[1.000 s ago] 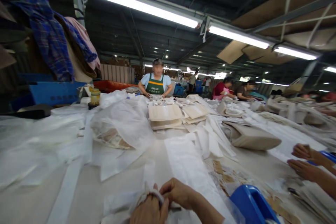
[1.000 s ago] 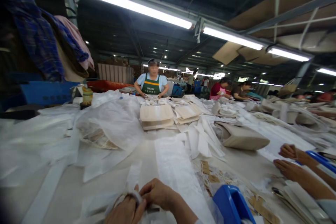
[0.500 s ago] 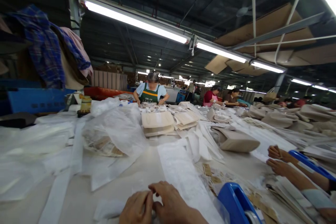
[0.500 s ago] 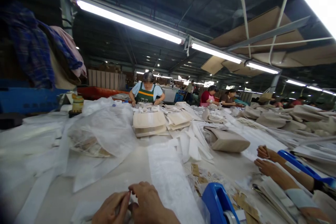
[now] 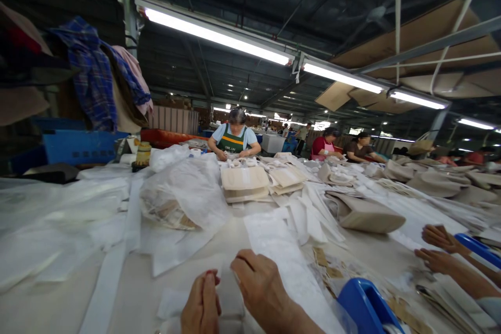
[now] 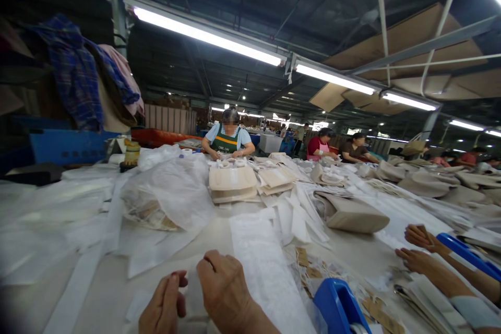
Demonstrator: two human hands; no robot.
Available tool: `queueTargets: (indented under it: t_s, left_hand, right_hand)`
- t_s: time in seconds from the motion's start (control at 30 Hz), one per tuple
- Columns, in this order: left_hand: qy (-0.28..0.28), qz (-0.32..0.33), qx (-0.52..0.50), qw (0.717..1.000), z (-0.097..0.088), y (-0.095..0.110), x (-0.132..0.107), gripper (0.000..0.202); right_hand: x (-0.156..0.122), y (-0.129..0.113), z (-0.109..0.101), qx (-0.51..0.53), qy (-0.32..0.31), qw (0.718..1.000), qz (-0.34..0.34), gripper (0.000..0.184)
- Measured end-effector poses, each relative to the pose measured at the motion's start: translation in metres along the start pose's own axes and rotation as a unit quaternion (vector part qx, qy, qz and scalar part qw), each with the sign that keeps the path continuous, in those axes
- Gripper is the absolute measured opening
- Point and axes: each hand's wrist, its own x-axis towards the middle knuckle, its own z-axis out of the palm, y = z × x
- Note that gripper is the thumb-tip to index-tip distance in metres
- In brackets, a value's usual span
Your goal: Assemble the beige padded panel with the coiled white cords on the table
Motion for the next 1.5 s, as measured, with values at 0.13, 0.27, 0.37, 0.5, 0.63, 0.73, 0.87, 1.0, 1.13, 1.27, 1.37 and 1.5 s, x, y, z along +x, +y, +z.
queueTargets:
  t_s: [0.13, 0.27, 0.37, 0.5, 0.63, 0.73, 0.87, 1.0, 1.13, 1.27, 1.37, 1.5]
  left_hand:
    - [0.078, -0.124, -0.234, 0.961, -0.009, 0.018, -0.001, 0.046]
    - [0.108, -0.158, -0.374, 0.908, -0.010, 0.025, 0.008, 0.049]
    - [0.129, -0.195, -0.450, 0.862, -0.013, 0.022, 0.017, 0.051]
    - [0.128, -0.204, -0.517, 0.821, -0.020, 0.022, 0.022, 0.049]
    - [0.128, -0.186, -0.526, 0.820, -0.017, 0.023, 0.021, 0.045]
    - [0.124, -0.155, -0.491, 0.848, -0.008, 0.021, 0.017, 0.039]
    - [0.084, -0.096, -0.400, 0.907, -0.001, 0.024, 0.013, 0.030]
    - [0.015, -0.002, -0.270, 0.963, -0.015, 0.037, 0.005, 0.020]
    - [-0.064, 0.096, -0.147, 0.982, -0.040, 0.034, -0.026, 0.017]
    - [-0.147, 0.224, -0.018, 0.963, -0.064, 0.007, -0.074, 0.045]
    - [-0.204, 0.315, 0.108, 0.921, -0.075, -0.008, -0.101, 0.053]
    - [-0.233, 0.333, 0.161, 0.900, -0.073, -0.008, -0.106, 0.057]
  right_hand:
    - [-0.013, -0.021, -0.015, 0.076, 0.135, 0.976, -0.153, 0.025]
    - [-0.044, -0.043, -0.003, 0.231, 0.049, 0.961, -0.144, 0.051]
    - [-0.077, -0.053, 0.017, 0.214, -0.014, 0.962, -0.169, 0.066]
    - [-0.108, -0.060, 0.036, 0.122, -0.061, 0.971, -0.197, 0.053]
    - [-0.117, -0.066, 0.038, 0.088, -0.071, 0.977, -0.180, 0.038]
    - [-0.118, -0.069, 0.038, 0.074, -0.075, 0.977, -0.187, 0.029]
    - [-0.120, -0.067, 0.042, 0.070, -0.046, 0.973, -0.216, 0.031]
    - [-0.120, -0.067, 0.039, 0.076, -0.016, 0.971, -0.225, 0.022]
    - [-0.121, -0.068, 0.026, 0.098, -0.007, 0.962, -0.255, 0.020]
    - [-0.124, -0.070, 0.015, 0.128, 0.041, 0.953, -0.273, 0.025]
    - [-0.125, -0.071, 0.013, 0.152, 0.074, 0.946, -0.278, 0.027]
    - [-0.126, -0.073, 0.014, 0.165, 0.081, 0.939, -0.290, 0.029]
